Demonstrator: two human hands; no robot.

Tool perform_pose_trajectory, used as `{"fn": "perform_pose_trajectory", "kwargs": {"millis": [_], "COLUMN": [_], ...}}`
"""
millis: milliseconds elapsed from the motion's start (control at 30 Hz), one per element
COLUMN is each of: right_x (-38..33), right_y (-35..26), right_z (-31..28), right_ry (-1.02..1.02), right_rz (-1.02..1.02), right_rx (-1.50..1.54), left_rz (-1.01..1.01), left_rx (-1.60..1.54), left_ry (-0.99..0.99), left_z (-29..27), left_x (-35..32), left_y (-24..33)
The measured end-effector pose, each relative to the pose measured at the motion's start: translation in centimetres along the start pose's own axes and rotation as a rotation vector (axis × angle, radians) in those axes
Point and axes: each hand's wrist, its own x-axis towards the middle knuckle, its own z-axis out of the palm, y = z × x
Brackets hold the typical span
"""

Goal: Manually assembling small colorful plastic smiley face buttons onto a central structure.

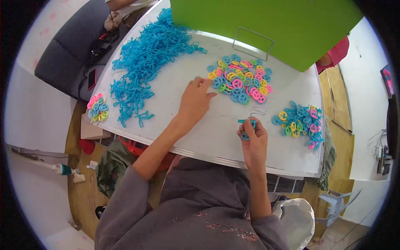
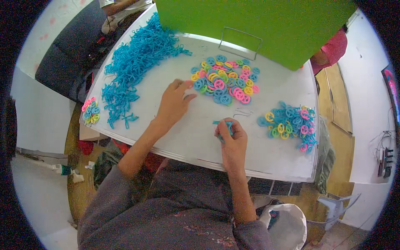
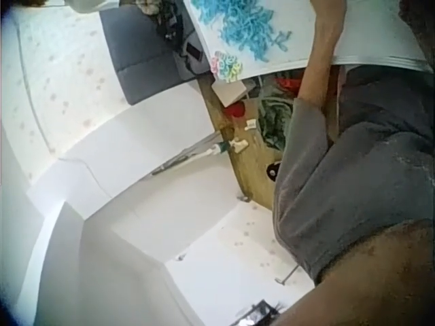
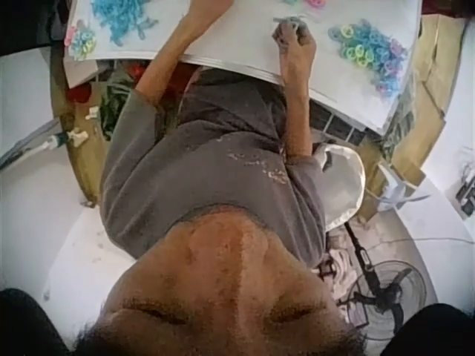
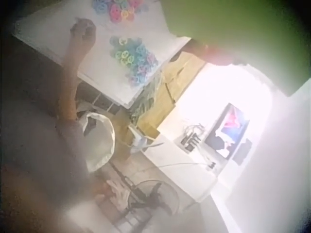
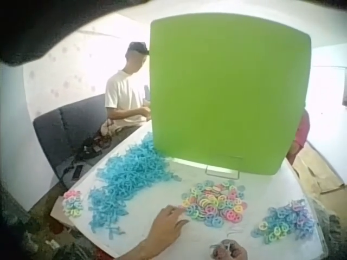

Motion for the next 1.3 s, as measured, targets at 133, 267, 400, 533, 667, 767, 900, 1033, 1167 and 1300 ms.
{"fn": "perform_pose_trajectory", "kwargs": {"millis": [133, 267, 400, 533, 667, 767, 900, 1033, 1167, 1300], "right_x": [-0.2, 0.1, 0.8, 0.7, 0.3, 0.2, 0.2, 0.4, 0.5, 0.7], "right_y": [0.0, -0.3, 0.3, 0.2, -0.1, 0.2, 0.5, 0.8, 0.6, 0.3], "right_z": [-0.8, -1.5, -2.8, -2.1, -1.6, -1.6, -1.4, -1.5, -2.0, -2.5], "right_ry": [0.032, 0.026, 0.017, -0.084, -0.080, -0.051, -0.008, -0.017, -0.048, -0.115], "right_rz": [-0.071, -0.092, -0.193, -0.226, -0.169, -0.175, -0.181, -0.152, -0.105, -0.025], "right_rx": [-0.158, -0.303, -0.451, -0.485, -0.506, -0.471, -0.481, -0.457, -0.495, -0.471], "left_rz": [-0.024, 0.045, -0.242, -0.441, -0.413, -0.451, -0.510, -0.489, -0.454, -0.468], "left_rx": [0.081, 0.086, -0.489, -0.963, -0.971, -1.092, -1.152, -1.140, -1.131, -1.110], "left_ry": [-0.062, -0.075, -0.203, -0.305, -0.304, -0.294, -0.307, -0.288, -0.306, -0.319], "left_z": [1.9, 1.2, -0.5, -2.0, -1.9, -1.7, -1.6, -1.3, -0.8, -0.9], "left_x": [2.2, 1.9, -0.5, -3.9, -4.8, -5.0, -5.2, -5.4, -5.6, -5.5], "left_y": [-1.4, -1.5, 1.5, 5.5, 6.7, 6.7, 6.6, 6.8, 6.2, 6.3]}}
